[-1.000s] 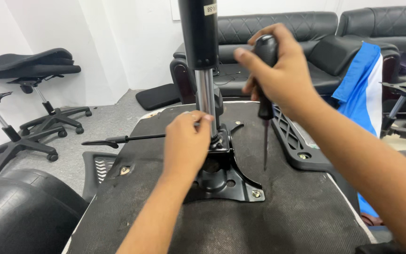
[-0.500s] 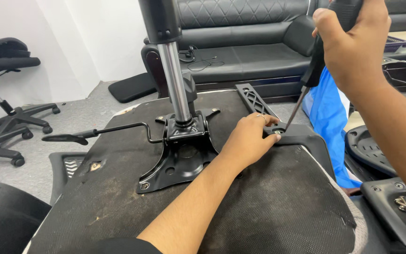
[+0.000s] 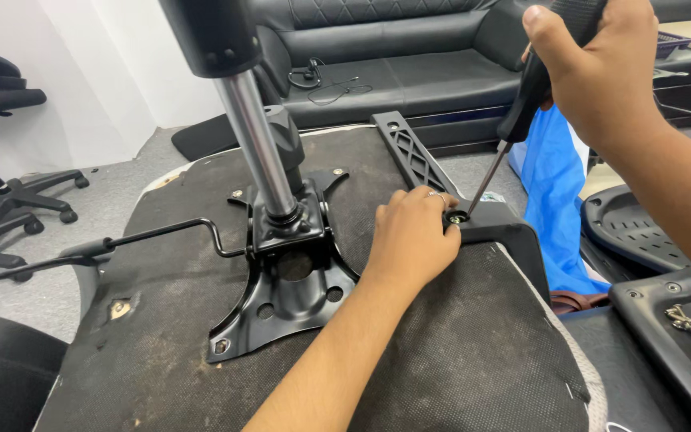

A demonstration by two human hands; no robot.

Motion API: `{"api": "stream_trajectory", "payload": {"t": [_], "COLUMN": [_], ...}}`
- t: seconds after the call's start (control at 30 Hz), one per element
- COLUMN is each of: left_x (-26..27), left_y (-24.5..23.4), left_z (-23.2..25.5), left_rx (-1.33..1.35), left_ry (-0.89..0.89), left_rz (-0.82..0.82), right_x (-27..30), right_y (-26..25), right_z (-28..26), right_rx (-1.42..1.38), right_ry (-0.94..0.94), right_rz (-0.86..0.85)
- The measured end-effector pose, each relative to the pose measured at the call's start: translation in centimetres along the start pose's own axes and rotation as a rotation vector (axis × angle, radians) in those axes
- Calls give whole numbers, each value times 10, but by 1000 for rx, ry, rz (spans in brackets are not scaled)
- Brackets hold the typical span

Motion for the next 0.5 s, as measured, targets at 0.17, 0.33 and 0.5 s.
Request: {"api": "stream_trajectory", "payload": {"t": [0.17,0.33,0.5], "left_x": [-20,-17,-8], "left_y": [-7,-13,-8], "left_z": [-16,-27,-31], "left_rx": [67,128,268], "left_ry": [-61,-56,-105], "left_rz": [-104,-125,-79], "right_x": [-4,-3,-3], "right_y": [5,15,24], "right_z": [-11,-16,-18], "right_rx": [37,-89,-33], "right_ry": [-102,12,-149], "right_rz": [-23,26,24]}}
Point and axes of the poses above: each hand's wrist, its own x-axis away from the middle knuckle, its own y-axis out of the palm, z = x × y, the point moved 3 cm from there along -x, towards the middle knuckle, and after that the axes turned 10 degrees about -x, right-handed, at the moved point
